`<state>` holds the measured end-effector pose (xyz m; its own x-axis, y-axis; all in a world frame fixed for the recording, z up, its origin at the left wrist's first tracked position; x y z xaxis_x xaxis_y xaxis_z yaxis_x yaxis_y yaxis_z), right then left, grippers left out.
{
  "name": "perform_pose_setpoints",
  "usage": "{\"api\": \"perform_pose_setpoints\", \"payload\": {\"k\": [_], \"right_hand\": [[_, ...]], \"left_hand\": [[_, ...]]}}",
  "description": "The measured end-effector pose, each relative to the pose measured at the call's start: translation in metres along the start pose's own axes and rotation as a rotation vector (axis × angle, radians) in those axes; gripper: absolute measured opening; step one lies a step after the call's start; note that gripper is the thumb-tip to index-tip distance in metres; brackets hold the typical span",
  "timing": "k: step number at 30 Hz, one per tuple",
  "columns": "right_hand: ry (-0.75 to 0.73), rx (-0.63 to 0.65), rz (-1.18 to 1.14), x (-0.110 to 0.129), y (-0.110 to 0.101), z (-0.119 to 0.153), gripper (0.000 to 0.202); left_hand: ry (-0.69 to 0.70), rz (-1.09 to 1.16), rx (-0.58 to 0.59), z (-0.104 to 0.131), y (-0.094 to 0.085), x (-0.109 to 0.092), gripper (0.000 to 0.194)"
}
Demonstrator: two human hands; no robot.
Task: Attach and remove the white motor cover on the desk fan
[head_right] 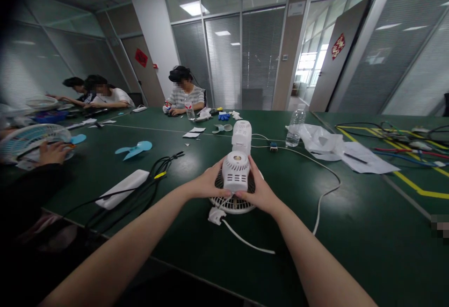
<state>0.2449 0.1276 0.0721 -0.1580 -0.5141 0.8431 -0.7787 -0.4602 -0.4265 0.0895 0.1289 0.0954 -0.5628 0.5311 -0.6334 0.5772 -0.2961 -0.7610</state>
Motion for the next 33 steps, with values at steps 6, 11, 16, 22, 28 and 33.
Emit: {"api": "perform_pose_setpoints", "payload": {"k": [6, 11, 16, 22, 28, 33], "right_hand": [[0.081, -0.038, 0.036, -0.007, -0.004, -0.002, 0.11], [0.149, -0.048, 0.107, -0.011, -0.004, -0.002, 0.108], [0.165, -0.052, 0.113, -0.015, -0.005, -0.004, 0.107], [0.179, -0.055, 0.073, -0.016, -0.004, -0.006, 0.108], [0.192, -0.022, 0.094, -0.011, -0.004, -0.007, 0.114], [0.199, -0.029, 0.122, -0.012, -0.006, -0.006, 0.113]], "left_hand": [[0.056, 0.165, -0.073, -0.01, -0.004, 0.004, 0.108], [0.034, 0.151, -0.087, -0.009, -0.002, 0.016, 0.109], [-0.004, 0.116, -0.087, -0.011, -0.002, 0.024, 0.111], [-0.029, 0.07, -0.046, -0.012, 0.001, 0.026, 0.113], [-0.061, 0.036, 0.011, -0.012, 0.0, 0.025, 0.114], [-0.026, 0.001, 0.052, -0.013, 0.001, 0.021, 0.112]]}}
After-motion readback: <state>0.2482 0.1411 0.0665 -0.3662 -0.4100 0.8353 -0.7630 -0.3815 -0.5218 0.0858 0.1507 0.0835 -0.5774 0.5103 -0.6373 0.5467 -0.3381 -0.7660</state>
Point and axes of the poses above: each hand's wrist, its own z-axis away from the middle knuckle, its own y-axis out of the palm, x = y × z, the point moved 8 cm from there along -z, towards the middle knuckle, and after that the axes turned 8 degrees about x, right-handed, at the moved point
